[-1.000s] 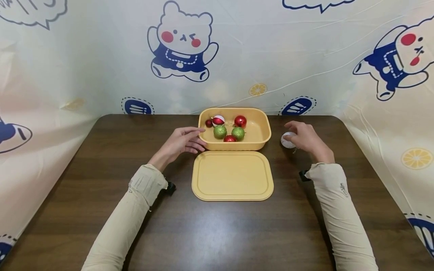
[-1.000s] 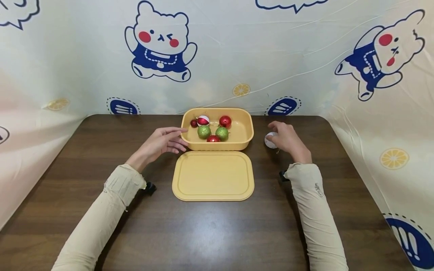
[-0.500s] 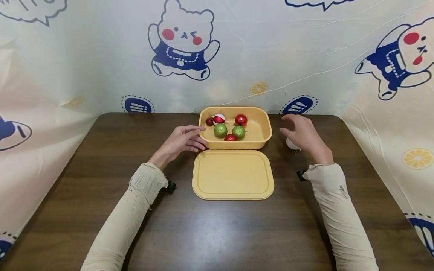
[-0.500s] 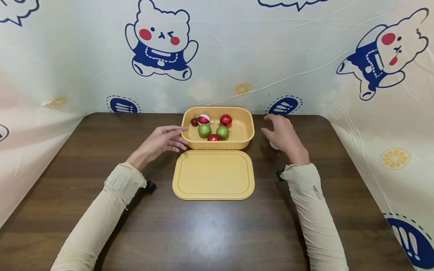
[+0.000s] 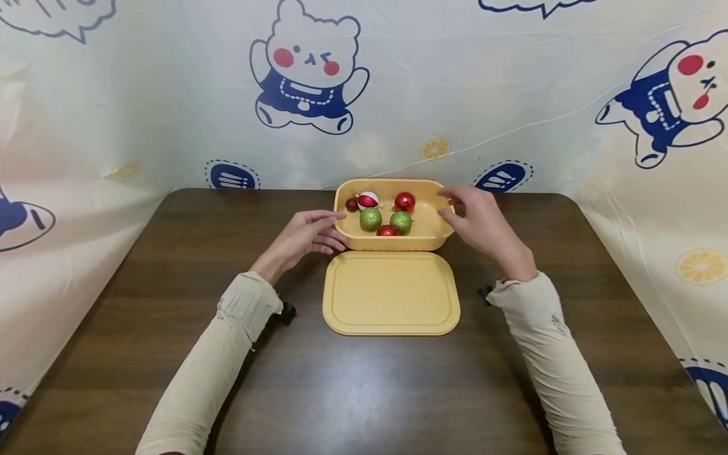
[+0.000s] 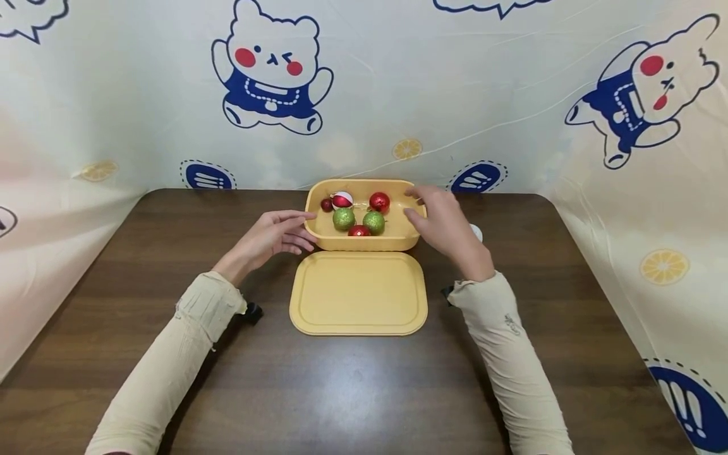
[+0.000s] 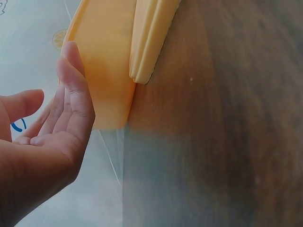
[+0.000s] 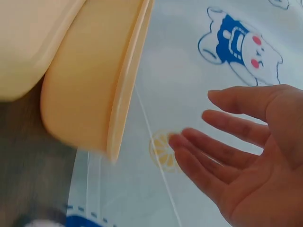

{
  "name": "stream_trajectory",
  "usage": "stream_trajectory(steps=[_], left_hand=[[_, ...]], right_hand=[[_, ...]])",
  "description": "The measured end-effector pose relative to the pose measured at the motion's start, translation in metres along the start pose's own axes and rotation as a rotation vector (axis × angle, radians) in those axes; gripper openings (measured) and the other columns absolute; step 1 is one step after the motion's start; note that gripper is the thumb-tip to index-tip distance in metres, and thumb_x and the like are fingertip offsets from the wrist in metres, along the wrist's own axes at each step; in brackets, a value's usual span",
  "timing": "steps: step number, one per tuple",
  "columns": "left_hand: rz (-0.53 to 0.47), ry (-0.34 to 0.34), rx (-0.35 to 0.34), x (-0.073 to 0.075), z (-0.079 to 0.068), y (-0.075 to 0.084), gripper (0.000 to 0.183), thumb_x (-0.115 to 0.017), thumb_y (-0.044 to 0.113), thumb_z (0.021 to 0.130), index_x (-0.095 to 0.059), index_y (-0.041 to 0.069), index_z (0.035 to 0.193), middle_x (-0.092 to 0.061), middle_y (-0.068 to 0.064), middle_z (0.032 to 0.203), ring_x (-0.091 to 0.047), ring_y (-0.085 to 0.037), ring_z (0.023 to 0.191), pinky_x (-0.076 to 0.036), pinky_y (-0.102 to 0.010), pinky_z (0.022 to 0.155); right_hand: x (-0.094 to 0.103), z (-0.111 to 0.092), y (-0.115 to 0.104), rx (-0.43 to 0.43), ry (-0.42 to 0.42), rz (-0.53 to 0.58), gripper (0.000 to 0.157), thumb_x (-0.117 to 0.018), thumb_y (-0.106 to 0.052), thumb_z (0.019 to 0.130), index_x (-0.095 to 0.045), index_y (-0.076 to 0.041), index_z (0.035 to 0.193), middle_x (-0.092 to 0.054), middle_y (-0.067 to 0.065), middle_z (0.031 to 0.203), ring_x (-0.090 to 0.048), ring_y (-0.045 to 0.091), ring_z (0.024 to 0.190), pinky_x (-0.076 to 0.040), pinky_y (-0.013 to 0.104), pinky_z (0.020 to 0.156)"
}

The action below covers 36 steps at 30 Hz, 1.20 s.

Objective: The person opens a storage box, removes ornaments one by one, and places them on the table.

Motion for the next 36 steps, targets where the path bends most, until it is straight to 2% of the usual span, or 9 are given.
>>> stream_trajectory(steps=[4, 10, 15, 19, 25, 30, 36], left_hand=[[-0.002, 0.004, 0.003, 0.0, 0.0, 0.001, 0.043, -0.049, 0.025, 0.106, -0.051, 0.001, 0.142, -0.073, -0.021, 0.104, -0.074, -0.025, 0.085, -0.059, -0.031, 0.072], [-0.019, -0.012, 0.008, -0.004, 0.002, -0.001, 0.043, -0.049, 0.025, 0.106, -0.051, 0.002, 0.142, -0.074, -0.018, 0.103, -0.074, -0.025, 0.086, -0.059, -0.032, 0.073], [-0.021, -0.017, 0.0, -0.005, 0.004, -0.003, 0.043, -0.049, 0.025, 0.106, -0.051, 0.002, 0.142, -0.072, -0.022, 0.107, -0.074, -0.025, 0.086, -0.06, -0.032, 0.073], [-0.018, -0.01, -0.009, -0.004, 0.004, -0.002, 0.043, -0.049, 0.025, 0.106, -0.051, 0.001, 0.142, -0.072, -0.023, 0.107, -0.074, -0.025, 0.085, -0.06, -0.032, 0.073], [-0.022, -0.002, -0.016, -0.003, 0.003, -0.001, 0.043, -0.049, 0.024, 0.106, -0.051, 0.001, 0.142, -0.073, -0.021, 0.104, -0.074, -0.024, 0.084, -0.06, -0.031, 0.072], [-0.027, -0.007, -0.011, -0.004, 0.004, -0.001, 0.043, -0.05, 0.024, 0.106, -0.051, 0.002, 0.142, -0.073, -0.021, 0.105, -0.074, -0.024, 0.084, -0.06, -0.032, 0.072], [-0.017, -0.003, -0.001, -0.003, 0.002, 0.0, 0.044, -0.049, 0.025, 0.106, -0.05, 0.002, 0.143, -0.073, -0.019, 0.104, -0.074, -0.024, 0.084, -0.06, -0.032, 0.073]], right_hand=[[-0.011, 0.011, -0.011, -0.011, -0.056, 0.034, 0.032, -0.067, -0.011, 0.096, -0.063, 0.0, 0.126, -0.067, 0.019, 0.119, -0.068, 0.032, 0.101, -0.055, 0.047, 0.09], [-0.028, 0.024, -0.012, -0.038, -0.128, 0.038, 0.031, -0.066, -0.014, 0.096, -0.064, -0.001, 0.125, -0.066, 0.019, 0.122, -0.068, 0.033, 0.101, -0.055, 0.047, 0.089], [-0.046, 0.039, -0.005, 0.007, -0.187, 0.018, 0.03, -0.06, -0.008, 0.097, -0.065, 0.003, 0.125, -0.065, 0.02, 0.126, -0.063, 0.034, 0.11, -0.053, 0.046, 0.091], [-0.061, 0.047, 0.002, 0.037, -0.206, -0.006, 0.031, -0.057, -0.004, 0.096, -0.065, 0.001, 0.125, -0.065, 0.02, 0.124, -0.06, 0.035, 0.109, -0.05, 0.047, 0.092], [-0.076, 0.048, 0.009, 0.039, -0.22, -0.029, 0.032, -0.061, -0.012, 0.098, -0.065, -0.003, 0.129, -0.067, 0.017, 0.12, -0.061, 0.031, 0.101, -0.049, 0.046, 0.091], [-0.081, 0.047, 0.015, -0.005, -0.239, -0.024, 0.034, -0.064, -0.015, 0.098, -0.063, -0.006, 0.131, -0.065, 0.014, 0.122, -0.06, 0.03, 0.102, -0.048, 0.045, 0.094], [-0.084, 0.048, 0.019, -0.034, -0.267, 0.037, 0.021, -0.067, -0.018, 0.096, -0.065, -0.005, 0.113, -0.067, 0.011, 0.113, -0.057, 0.028, 0.104, -0.044, 0.044, 0.095]])
Point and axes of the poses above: each hand's wrist, its own z-axis towards the middle knuckle, its own x-axis out of the back of the hand, y = z × x, the point moved 1 cm from there along z, towards the middle knuckle
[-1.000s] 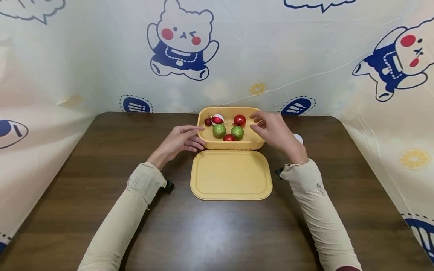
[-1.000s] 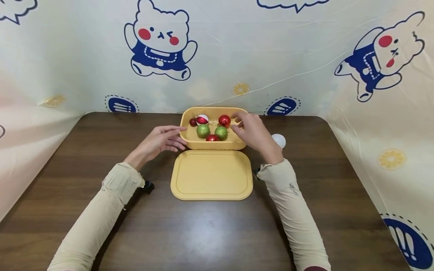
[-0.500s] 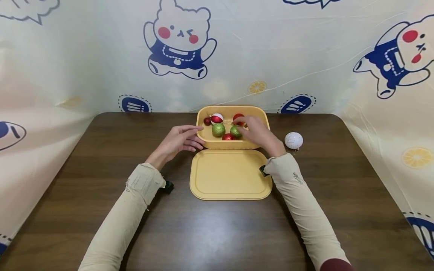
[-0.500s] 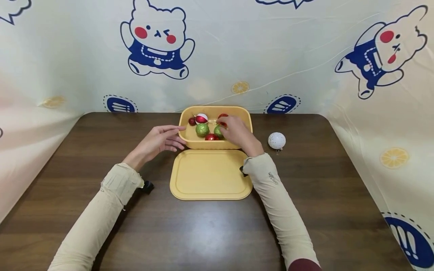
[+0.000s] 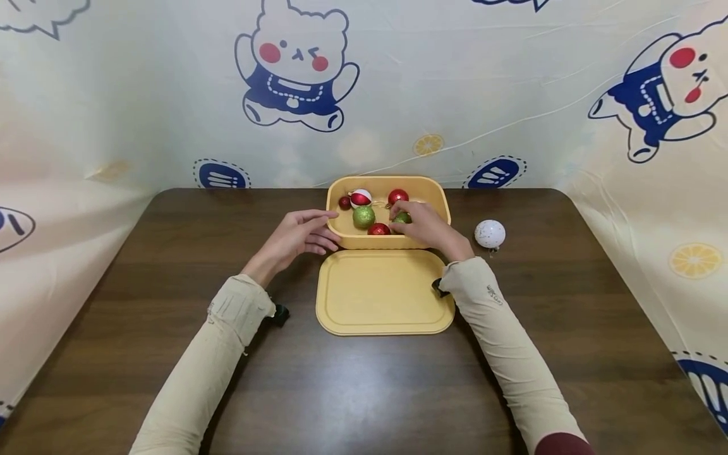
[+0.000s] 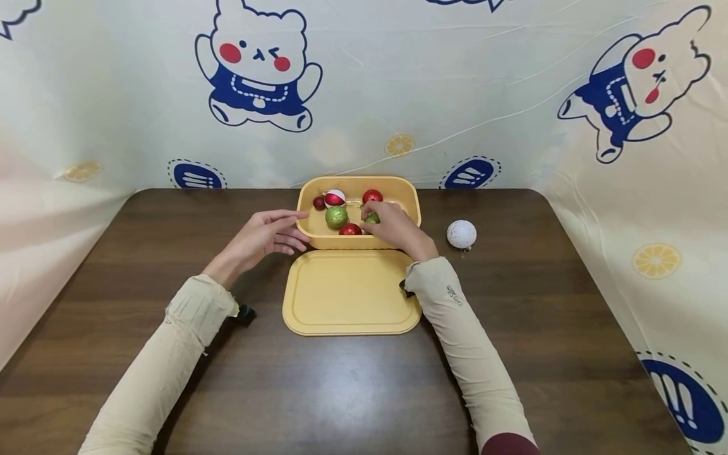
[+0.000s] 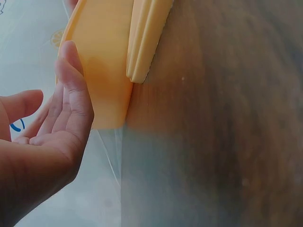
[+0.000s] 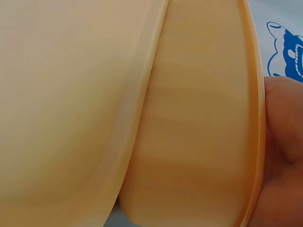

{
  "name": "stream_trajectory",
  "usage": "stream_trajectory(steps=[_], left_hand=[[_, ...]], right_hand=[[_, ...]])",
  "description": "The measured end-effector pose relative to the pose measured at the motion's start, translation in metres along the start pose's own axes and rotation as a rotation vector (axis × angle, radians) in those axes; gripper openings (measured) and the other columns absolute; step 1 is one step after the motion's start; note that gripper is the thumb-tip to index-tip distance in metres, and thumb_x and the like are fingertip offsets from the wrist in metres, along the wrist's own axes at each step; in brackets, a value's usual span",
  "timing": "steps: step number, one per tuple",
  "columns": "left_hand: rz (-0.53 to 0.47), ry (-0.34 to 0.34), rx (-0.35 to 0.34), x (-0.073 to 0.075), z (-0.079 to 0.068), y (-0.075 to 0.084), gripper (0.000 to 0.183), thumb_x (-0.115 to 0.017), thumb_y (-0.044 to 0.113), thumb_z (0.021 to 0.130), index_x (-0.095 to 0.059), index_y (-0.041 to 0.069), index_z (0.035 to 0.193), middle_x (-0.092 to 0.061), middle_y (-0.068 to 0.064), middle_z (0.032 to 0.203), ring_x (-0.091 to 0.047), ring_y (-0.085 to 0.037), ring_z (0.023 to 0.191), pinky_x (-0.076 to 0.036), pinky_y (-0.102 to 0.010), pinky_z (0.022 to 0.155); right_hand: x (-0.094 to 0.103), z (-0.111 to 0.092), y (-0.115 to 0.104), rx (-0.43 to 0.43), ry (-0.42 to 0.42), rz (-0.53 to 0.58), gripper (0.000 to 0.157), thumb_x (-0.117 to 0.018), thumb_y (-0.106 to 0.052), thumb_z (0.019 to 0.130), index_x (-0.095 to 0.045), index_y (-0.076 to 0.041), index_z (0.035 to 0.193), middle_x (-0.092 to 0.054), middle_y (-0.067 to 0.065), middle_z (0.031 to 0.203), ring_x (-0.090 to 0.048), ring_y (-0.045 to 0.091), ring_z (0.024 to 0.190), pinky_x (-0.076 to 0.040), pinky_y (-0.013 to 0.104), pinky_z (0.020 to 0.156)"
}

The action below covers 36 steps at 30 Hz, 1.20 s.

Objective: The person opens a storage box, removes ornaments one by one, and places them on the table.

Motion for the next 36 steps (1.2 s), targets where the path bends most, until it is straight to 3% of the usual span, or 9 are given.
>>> stream_trajectory(steps=[11, 16, 22, 31, 36], left_hand=[[-0.002, 0.012, 0.0, 0.003, -0.001, -0.003, 0.044, -0.049, 0.025, 0.106, -0.05, 0.001, 0.143, -0.074, -0.019, 0.102, -0.074, -0.023, 0.084, -0.059, -0.031, 0.071], [-0.002, 0.011, -0.009, 0.003, -0.001, -0.002, 0.045, -0.049, 0.026, 0.106, -0.05, 0.0, 0.143, -0.074, -0.017, 0.099, -0.074, -0.023, 0.084, -0.059, -0.03, 0.07], [0.005, -0.007, -0.004, -0.001, 0.001, 0.0, 0.044, -0.049, 0.025, 0.106, -0.051, 0.0, 0.142, -0.074, -0.017, 0.1, -0.074, -0.023, 0.085, -0.059, -0.031, 0.071], [-0.003, -0.007, -0.008, -0.002, 0.0, 0.001, 0.043, -0.049, 0.024, 0.106, -0.051, 0.0, 0.142, -0.074, -0.017, 0.099, -0.074, -0.022, 0.083, -0.059, -0.03, 0.071], [-0.002, -0.004, -0.009, -0.001, -0.001, 0.002, 0.043, -0.049, 0.024, 0.107, -0.051, 0.0, 0.142, -0.074, -0.017, 0.1, -0.074, -0.022, 0.084, -0.059, -0.03, 0.071]], right_hand=[[0.0, 0.0, -0.004, -0.007, 0.011, -0.038, 0.017, -0.064, -0.008, 0.094, -0.061, -0.005, 0.111, -0.063, 0.012, 0.106, -0.054, 0.027, 0.096, -0.045, 0.041, 0.089], [0.003, -0.001, -0.007, 0.006, 0.027, -0.078, 0.029, -0.065, -0.008, 0.094, -0.058, -0.002, 0.121, -0.063, 0.013, 0.111, -0.055, 0.027, 0.096, -0.046, 0.041, 0.089], [0.014, -0.016, -0.002, -0.002, 0.071, -0.095, 0.04, -0.068, -0.01, 0.093, -0.056, -0.001, 0.13, -0.063, 0.015, 0.121, -0.055, 0.028, 0.102, -0.046, 0.043, 0.093], [0.021, -0.034, 0.005, -0.009, 0.16, -0.056, 0.038, -0.069, -0.012, 0.094, -0.058, -0.002, 0.129, -0.063, 0.012, 0.115, -0.055, 0.025, 0.089, -0.051, 0.036, 0.073], [0.027, -0.037, -0.002, 0.019, 0.204, -0.048, 0.038, -0.068, -0.012, 0.095, -0.058, -0.002, 0.13, -0.063, 0.013, 0.114, -0.057, 0.025, 0.087, -0.052, 0.036, 0.07]])
Point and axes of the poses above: each hand's wrist, its own z-axis towards the middle knuckle, its own x-axis out of the back of the hand, y = z × x, the point moved 1 cm from there along z, towards the middle knuckle
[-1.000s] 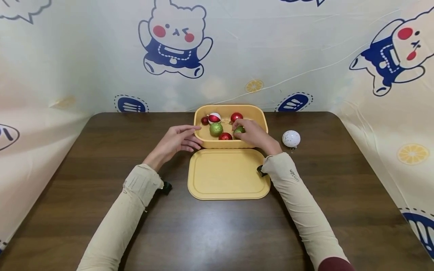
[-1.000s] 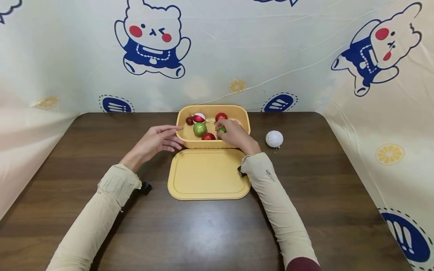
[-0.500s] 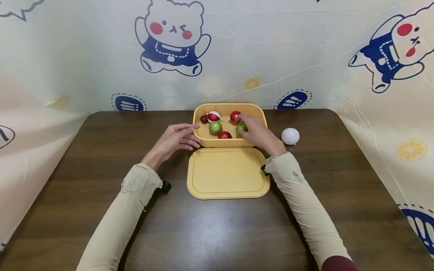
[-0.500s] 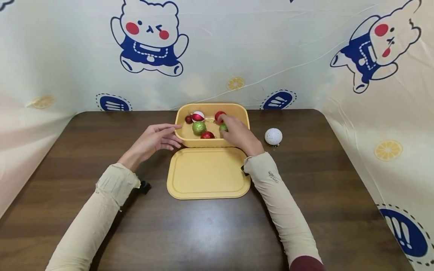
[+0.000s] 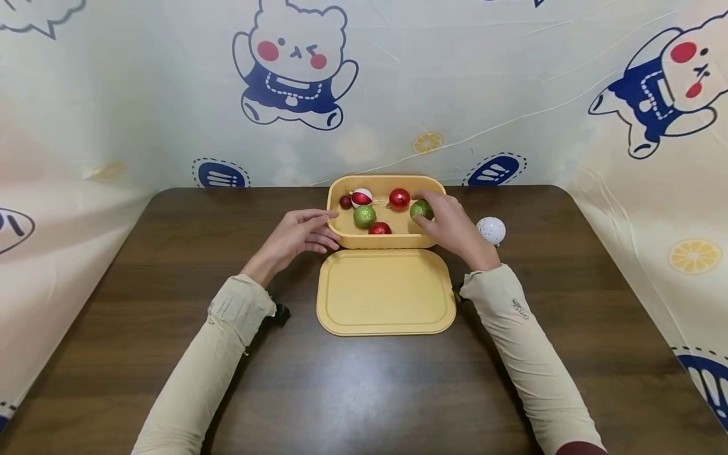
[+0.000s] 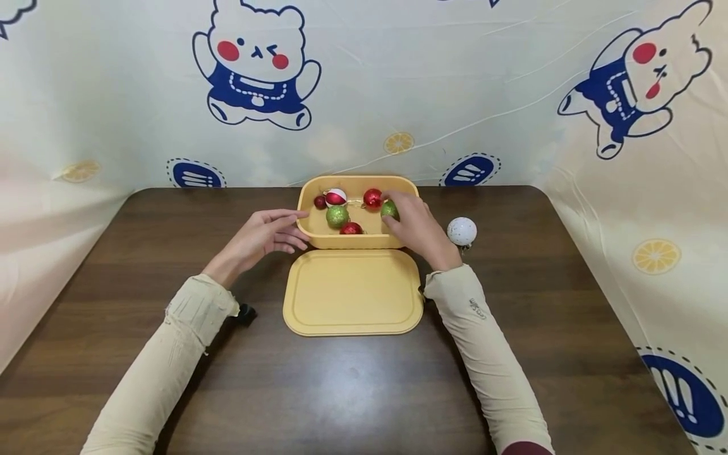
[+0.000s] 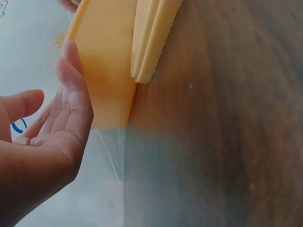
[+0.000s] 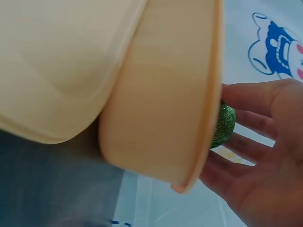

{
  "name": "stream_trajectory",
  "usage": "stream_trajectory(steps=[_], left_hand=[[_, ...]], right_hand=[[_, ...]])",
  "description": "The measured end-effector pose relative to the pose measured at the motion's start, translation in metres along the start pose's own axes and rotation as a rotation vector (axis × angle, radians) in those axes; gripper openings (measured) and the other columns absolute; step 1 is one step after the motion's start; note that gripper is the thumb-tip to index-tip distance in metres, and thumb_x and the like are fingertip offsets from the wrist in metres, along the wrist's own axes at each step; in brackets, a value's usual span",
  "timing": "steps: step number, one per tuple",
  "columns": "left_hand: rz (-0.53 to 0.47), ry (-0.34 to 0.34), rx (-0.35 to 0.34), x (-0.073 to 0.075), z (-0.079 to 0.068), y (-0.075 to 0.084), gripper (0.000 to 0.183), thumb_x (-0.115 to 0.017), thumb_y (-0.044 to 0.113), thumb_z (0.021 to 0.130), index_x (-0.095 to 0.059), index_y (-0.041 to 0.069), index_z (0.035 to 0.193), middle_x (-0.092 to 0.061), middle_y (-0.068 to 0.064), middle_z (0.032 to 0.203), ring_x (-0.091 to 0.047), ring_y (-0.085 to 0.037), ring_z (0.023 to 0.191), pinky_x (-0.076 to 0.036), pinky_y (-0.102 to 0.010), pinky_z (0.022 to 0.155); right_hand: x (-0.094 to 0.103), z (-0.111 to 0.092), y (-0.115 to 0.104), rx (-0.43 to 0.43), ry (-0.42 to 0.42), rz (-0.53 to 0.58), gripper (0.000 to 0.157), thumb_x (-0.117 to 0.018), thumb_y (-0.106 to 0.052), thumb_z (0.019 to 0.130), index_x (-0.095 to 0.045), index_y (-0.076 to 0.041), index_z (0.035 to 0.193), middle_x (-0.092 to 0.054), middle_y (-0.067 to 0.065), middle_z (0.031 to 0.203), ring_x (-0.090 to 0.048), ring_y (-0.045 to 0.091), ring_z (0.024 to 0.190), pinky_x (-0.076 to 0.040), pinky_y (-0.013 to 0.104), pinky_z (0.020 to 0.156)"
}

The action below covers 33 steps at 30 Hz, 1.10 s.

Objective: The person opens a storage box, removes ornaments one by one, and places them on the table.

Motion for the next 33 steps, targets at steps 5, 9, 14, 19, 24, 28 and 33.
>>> stream_trajectory(steps=[5, 9, 14, 19, 24, 28, 33], left_hand=[[0.0, -0.001, -0.001, 0.0, 0.001, -0.001, 0.043, -0.049, 0.025, 0.106, -0.051, 0.0, 0.142, -0.074, -0.019, 0.101, -0.074, -0.022, 0.084, -0.059, -0.03, 0.071], [0.001, -0.003, 0.002, 0.001, 0.0, 0.0, 0.043, -0.049, 0.025, 0.106, -0.051, 0.0, 0.142, -0.073, -0.02, 0.102, -0.074, -0.023, 0.084, -0.059, -0.03, 0.071], [0.013, -0.001, 0.006, 0.0, 0.0, 0.0, 0.043, -0.049, 0.025, 0.106, -0.051, 0.001, 0.142, -0.072, -0.022, 0.104, -0.074, -0.023, 0.085, -0.059, -0.031, 0.072], [0.012, 0.003, 0.008, 0.001, 0.0, -0.001, 0.043, -0.049, 0.025, 0.106, -0.051, 0.001, 0.142, -0.072, -0.022, 0.104, -0.074, -0.023, 0.084, -0.059, -0.031, 0.072], [0.006, -0.001, 0.005, 0.001, 0.001, -0.001, 0.043, -0.049, 0.025, 0.106, -0.051, 0.001, 0.142, -0.073, -0.021, 0.103, -0.074, -0.023, 0.084, -0.059, -0.031, 0.072], [0.0, -0.004, 0.002, 0.001, 0.001, -0.002, 0.043, -0.049, 0.024, 0.106, -0.051, 0.001, 0.142, -0.074, -0.019, 0.102, -0.074, -0.023, 0.084, -0.059, -0.031, 0.071], [-0.008, -0.005, 0.003, 0.001, 0.001, -0.003, 0.043, -0.049, 0.024, 0.106, -0.051, 0.001, 0.142, -0.074, -0.018, 0.1, -0.074, -0.023, 0.084, -0.059, -0.031, 0.071]], right_hand=[[0.004, -0.005, -0.011, 0.027, 0.018, 0.007, 0.039, -0.069, -0.015, 0.095, -0.057, -0.004, 0.131, -0.063, 0.013, 0.119, -0.058, 0.025, 0.093, -0.055, 0.039, 0.08], [0.007, -0.012, -0.014, 0.029, 0.025, -0.006, 0.04, -0.068, -0.016, 0.095, -0.057, -0.004, 0.132, -0.063, 0.014, 0.122, -0.06, 0.026, 0.099, -0.055, 0.043, 0.085], [0.013, -0.023, -0.009, 0.018, 0.057, -0.04, 0.04, -0.068, -0.016, 0.096, -0.057, -0.003, 0.132, -0.062, 0.016, 0.125, -0.059, 0.028, 0.101, -0.055, 0.044, 0.087], [0.022, -0.033, -0.002, 0.039, 0.089, -0.063, 0.038, -0.068, -0.016, 0.096, -0.058, -0.001, 0.13, -0.06, 0.018, 0.128, -0.058, 0.03, 0.105, -0.052, 0.046, 0.092], [0.026, -0.043, 0.006, 0.068, 0.121, -0.084, 0.037, -0.068, -0.014, 0.095, -0.059, 0.0, 0.128, -0.06, 0.018, 0.127, -0.058, 0.03, 0.107, -0.05, 0.047, 0.093], [0.028, -0.05, 0.01, 0.09, 0.142, -0.094, 0.036, -0.068, -0.014, 0.095, -0.06, 0.001, 0.127, -0.061, 0.017, 0.125, -0.058, 0.029, 0.105, -0.05, 0.047, 0.091], [0.033, -0.055, 0.015, 0.082, 0.16, -0.099, 0.037, -0.071, -0.012, 0.093, -0.061, 0.001, 0.126, -0.06, 0.017, 0.126, -0.058, 0.029, 0.105, -0.052, 0.048, 0.091]])
Point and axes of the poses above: each hand's wrist, its own z-axis towards the middle knuckle, its own x-axis out of the back of the hand, y = z × x, the point moved 1 cm from there along z, towards the middle knuckle
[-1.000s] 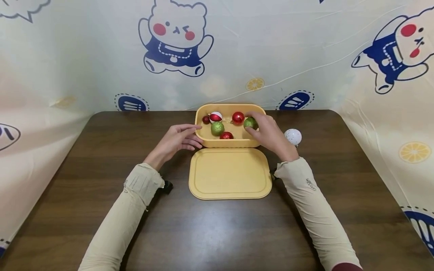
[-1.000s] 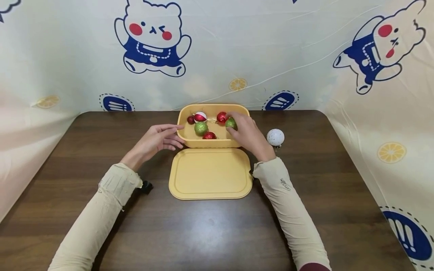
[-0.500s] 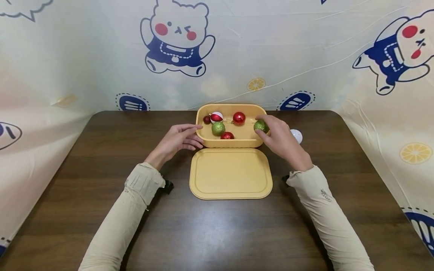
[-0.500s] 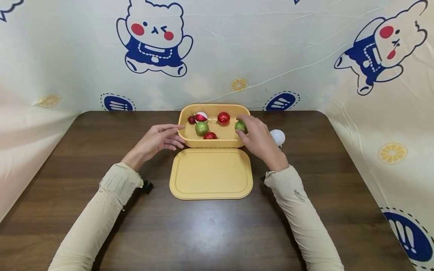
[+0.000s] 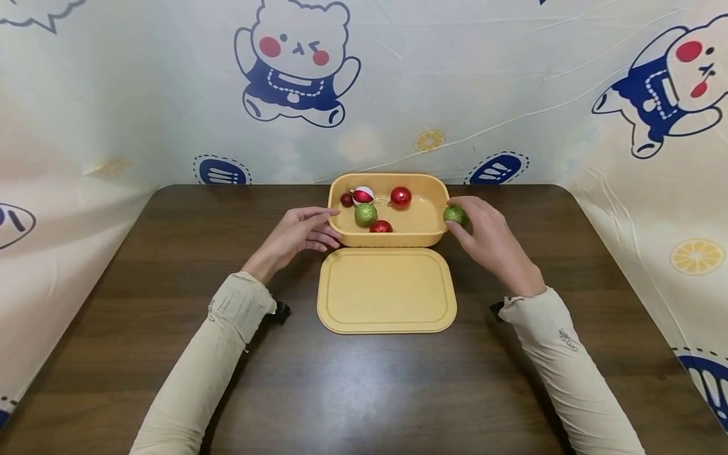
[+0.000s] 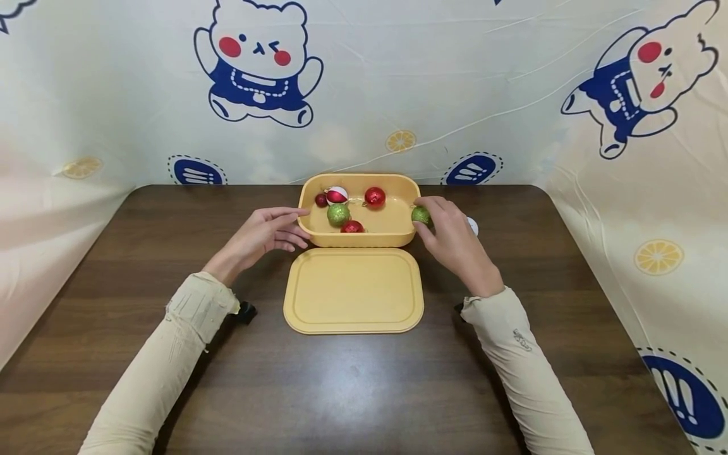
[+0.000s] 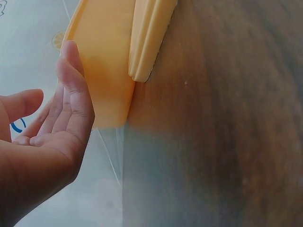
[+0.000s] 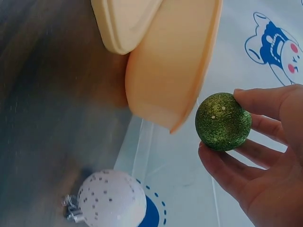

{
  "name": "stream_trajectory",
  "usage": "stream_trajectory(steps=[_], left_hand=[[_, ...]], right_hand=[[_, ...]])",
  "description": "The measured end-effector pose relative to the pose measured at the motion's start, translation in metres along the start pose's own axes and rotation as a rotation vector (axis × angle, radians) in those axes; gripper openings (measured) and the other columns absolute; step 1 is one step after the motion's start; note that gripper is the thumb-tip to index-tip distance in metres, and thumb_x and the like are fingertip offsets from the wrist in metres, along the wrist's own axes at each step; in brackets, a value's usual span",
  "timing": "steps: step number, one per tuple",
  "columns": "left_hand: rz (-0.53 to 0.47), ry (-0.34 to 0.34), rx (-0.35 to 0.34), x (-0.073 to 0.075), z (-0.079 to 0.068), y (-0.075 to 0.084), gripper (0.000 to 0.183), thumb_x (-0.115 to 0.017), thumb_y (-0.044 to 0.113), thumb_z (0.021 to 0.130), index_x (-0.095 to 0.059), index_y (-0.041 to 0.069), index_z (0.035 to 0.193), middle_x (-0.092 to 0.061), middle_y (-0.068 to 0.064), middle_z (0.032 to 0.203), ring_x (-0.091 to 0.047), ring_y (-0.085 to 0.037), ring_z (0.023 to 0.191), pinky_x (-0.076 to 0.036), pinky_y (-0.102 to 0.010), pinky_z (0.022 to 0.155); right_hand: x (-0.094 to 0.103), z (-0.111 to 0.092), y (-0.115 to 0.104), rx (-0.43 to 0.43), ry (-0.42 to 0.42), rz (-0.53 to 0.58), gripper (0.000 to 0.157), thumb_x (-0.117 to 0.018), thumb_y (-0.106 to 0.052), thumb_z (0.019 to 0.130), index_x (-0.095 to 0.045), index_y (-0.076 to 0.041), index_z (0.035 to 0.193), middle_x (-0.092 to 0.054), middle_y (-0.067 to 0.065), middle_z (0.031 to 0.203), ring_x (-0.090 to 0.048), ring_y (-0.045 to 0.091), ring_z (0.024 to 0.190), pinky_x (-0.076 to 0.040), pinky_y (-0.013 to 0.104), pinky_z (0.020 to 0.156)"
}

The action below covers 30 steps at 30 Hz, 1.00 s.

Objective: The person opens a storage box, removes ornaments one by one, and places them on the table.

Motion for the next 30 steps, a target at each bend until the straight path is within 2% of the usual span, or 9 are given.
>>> stream_trajectory(steps=[5, 9, 14, 23, 30], left_hand=[[0.005, 0.003, 0.004, 0.0, 0.001, -0.001, 0.043, -0.049, 0.025, 0.106, -0.051, 0.001, 0.142, -0.073, -0.02, 0.103, -0.074, -0.023, 0.084, -0.059, -0.031, 0.071], [0.013, 0.006, 0.007, 0.0, 0.001, -0.003, 0.043, -0.049, 0.025, 0.106, -0.051, 0.002, 0.142, -0.072, -0.023, 0.106, -0.074, -0.024, 0.085, -0.059, -0.031, 0.072], [0.012, 0.001, 0.007, 0.001, 0.0, -0.004, 0.043, -0.049, 0.025, 0.106, -0.051, 0.001, 0.142, -0.071, -0.024, 0.107, -0.074, -0.024, 0.085, -0.059, -0.031, 0.072], [0.009, -0.004, -0.001, -0.001, 0.0, -0.003, 0.042, -0.05, 0.025, 0.106, -0.053, 0.002, 0.141, -0.07, -0.026, 0.108, -0.074, -0.025, 0.085, -0.059, -0.031, 0.072], [0.014, 0.008, -0.001, 0.0, -0.001, -0.001, 0.043, -0.05, 0.025, 0.106, -0.052, 0.001, 0.142, -0.072, -0.022, 0.105, -0.074, -0.025, 0.085, -0.059, -0.031, 0.072]], right_hand=[[0.011, -0.002, 0.008, -0.026, 0.032, -0.02, 0.036, -0.072, -0.009, 0.091, -0.061, 0.001, 0.124, -0.06, 0.018, 0.127, -0.057, 0.031, 0.111, -0.048, 0.051, 0.096], [0.02, -0.004, 0.017, -0.082, 0.037, -0.039, 0.036, -0.07, -0.007, 0.092, -0.06, 0.0, 0.125, -0.059, 0.02, 0.129, -0.055, 0.034, 0.115, -0.045, 0.054, 0.098], [0.03, -0.008, 0.029, -0.157, 0.024, -0.043, 0.036, -0.068, -0.007, 0.093, -0.058, 0.001, 0.127, -0.058, 0.022, 0.128, -0.055, 0.037, 0.11, -0.046, 0.056, 0.094], [0.048, -0.031, 0.059, -0.194, 0.07, -0.078, 0.036, -0.069, -0.006, 0.091, -0.059, 0.004, 0.124, -0.058, 0.026, 0.122, -0.053, 0.041, 0.106, -0.043, 0.058, 0.09], [0.051, -0.044, 0.086, -0.285, 0.043, -0.093, 0.039, -0.065, -0.018, 0.096, -0.056, 0.005, 0.126, -0.058, 0.029, 0.117, -0.052, 0.043, 0.098, -0.042, 0.059, 0.083]])
Point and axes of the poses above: each hand's wrist, its own z-axis towards the middle knuckle, its own x-axis out of the back of the hand, y = z × x, the point moved 1 cm from there along z, towards the middle knuckle
